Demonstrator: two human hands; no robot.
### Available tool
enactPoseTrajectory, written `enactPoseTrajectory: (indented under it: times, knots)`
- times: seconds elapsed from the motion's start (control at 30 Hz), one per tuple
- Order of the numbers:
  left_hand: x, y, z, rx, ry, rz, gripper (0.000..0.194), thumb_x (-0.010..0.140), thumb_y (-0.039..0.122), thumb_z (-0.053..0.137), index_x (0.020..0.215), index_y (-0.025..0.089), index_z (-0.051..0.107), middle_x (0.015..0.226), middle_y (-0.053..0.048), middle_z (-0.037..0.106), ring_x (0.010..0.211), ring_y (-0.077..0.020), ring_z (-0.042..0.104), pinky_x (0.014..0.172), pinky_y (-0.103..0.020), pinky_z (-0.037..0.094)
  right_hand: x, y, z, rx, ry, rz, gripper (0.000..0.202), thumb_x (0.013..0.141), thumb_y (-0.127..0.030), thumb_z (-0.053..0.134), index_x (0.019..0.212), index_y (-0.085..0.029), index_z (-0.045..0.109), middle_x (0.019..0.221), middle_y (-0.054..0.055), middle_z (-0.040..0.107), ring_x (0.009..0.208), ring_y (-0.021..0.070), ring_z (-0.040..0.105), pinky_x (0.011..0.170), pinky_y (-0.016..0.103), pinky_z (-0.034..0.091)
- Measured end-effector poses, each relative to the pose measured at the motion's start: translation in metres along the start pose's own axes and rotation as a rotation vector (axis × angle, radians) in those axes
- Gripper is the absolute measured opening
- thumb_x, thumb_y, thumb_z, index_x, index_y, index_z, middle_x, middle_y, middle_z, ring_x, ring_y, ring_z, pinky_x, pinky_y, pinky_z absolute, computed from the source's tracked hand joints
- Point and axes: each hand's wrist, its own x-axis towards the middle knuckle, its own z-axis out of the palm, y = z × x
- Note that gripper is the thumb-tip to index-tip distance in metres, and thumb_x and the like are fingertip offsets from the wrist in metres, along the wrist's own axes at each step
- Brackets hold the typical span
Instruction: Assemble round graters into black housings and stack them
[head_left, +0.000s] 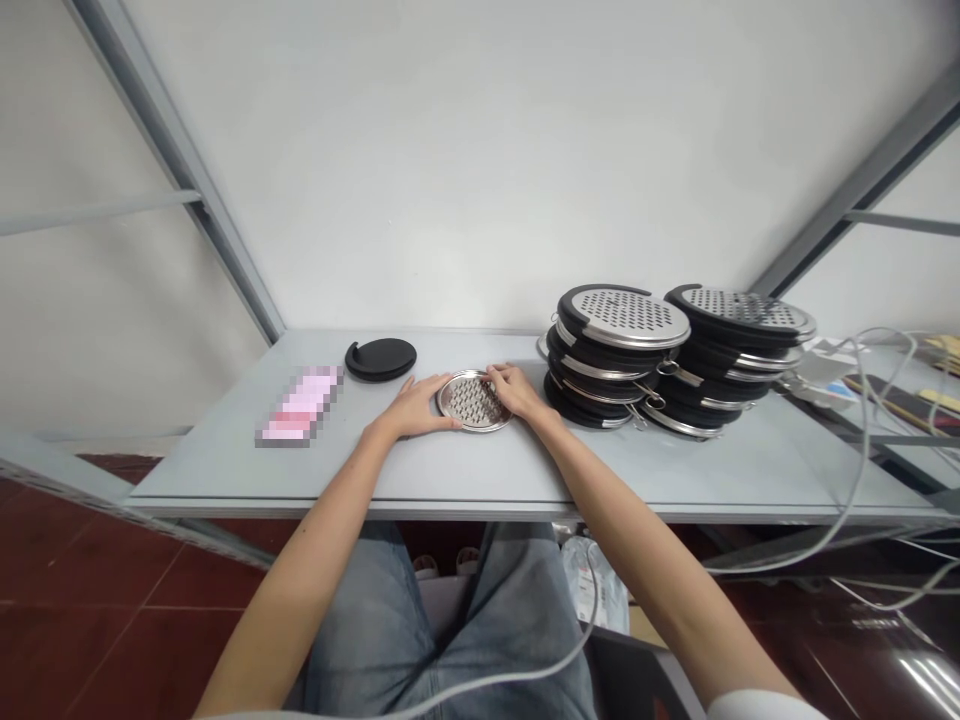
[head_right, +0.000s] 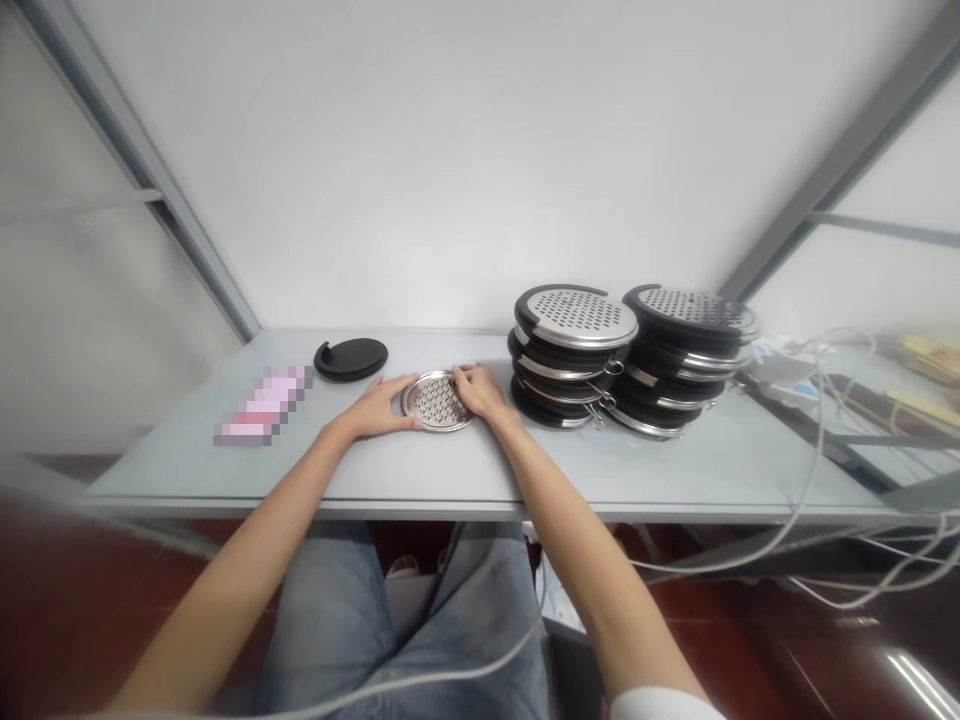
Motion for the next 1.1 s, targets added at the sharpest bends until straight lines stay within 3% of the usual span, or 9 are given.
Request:
enactPoseTrajectory:
  times: [0.3, 0.53, 0.63, 0.83, 1.0, 1.1]
  knots:
    - [-0.001, 0.002, 0.000, -0.019, 0.021, -0.006, 0.099, 0.065, 0.067, 0.069, 0.147, 0.025, 0.033, 0.152, -0.008, 0.038, 0.140, -0.0302, 0.033, 0.118, -0.051, 0.007, -0.003, 0.003, 0.002, -0.035, 0.036, 0.004, 0.050, 0.097, -0.043, 0.031, 0.101, -0.019, 0.075, 0.126, 0.006, 0.065, 0.121, 0.0222, 0.055, 0.104, 0.032, 0.037]
    - [0.001, 0.000, 0.003, -0.009, 0.058, -0.016, 0.092, 0.071, 0.067, 0.065, 0.147, 0.024, 0.034, 0.153, -0.010, 0.036, 0.141, -0.0290, 0.032, 0.119, -0.050, 0.011, -0.006, -0.002, 0.000, -0.069, 0.052, -0.080, 0.056, 0.100, -0.043, 0.023, 0.106, -0.015, 0.072, 0.116, 0.010, 0.069, 0.110, 0.0224, 0.061, 0.099, 0.031, 0.041]
    - [0.002, -0.001, 0.004, -0.008, 0.101, -0.009, 0.088, 0.074, 0.065, 0.063, 0.146, 0.022, 0.036, 0.153, -0.012, 0.035, 0.142, -0.0284, 0.030, 0.118, -0.048, 0.015, -0.006, -0.001, 0.001, -0.097, 0.093, -0.094, 0.054, 0.100, -0.043, 0.023, 0.117, -0.014, 0.066, 0.121, 0.012, 0.067, 0.115, 0.0234, 0.058, 0.101, 0.033, 0.039]
    - [0.003, -0.002, 0.006, -0.039, 0.223, 0.021, 0.078, 0.080, 0.059, 0.061, 0.143, 0.017, 0.041, 0.151, -0.013, 0.038, 0.140, -0.0278, 0.035, 0.116, -0.041, 0.025, -0.007, -0.001, 0.002, -0.198, 0.167, -0.011, 0.054, 0.098, -0.042, 0.029, 0.137, -0.009, 0.048, 0.137, 0.015, 0.054, 0.129, 0.0242, 0.045, 0.109, 0.035, 0.032]
    - [0.002, 0.000, 0.005, -0.047, 0.214, -0.001, 0.075, 0.081, 0.057, 0.060, 0.143, 0.019, 0.041, 0.151, -0.011, 0.038, 0.140, -0.0273, 0.035, 0.116, -0.041, 0.026, -0.002, -0.007, 0.000, -0.273, 0.196, 0.005, 0.054, 0.098, -0.038, 0.030, 0.140, -0.007, 0.041, 0.140, 0.018, 0.048, 0.132, 0.0255, 0.041, 0.111, 0.038, 0.030]
    - [0.002, 0.001, 0.005, -0.040, 0.195, -0.022, 0.075, 0.082, 0.057, 0.059, 0.143, 0.017, 0.041, 0.151, -0.012, 0.039, 0.140, -0.0277, 0.034, 0.116, -0.041, 0.025, 0.007, -0.013, -0.001, -0.334, 0.229, 0.105, 0.055, 0.097, -0.037, 0.031, 0.139, -0.004, 0.041, 0.139, 0.021, 0.049, 0.130, 0.0286, 0.042, 0.110, 0.040, 0.030]
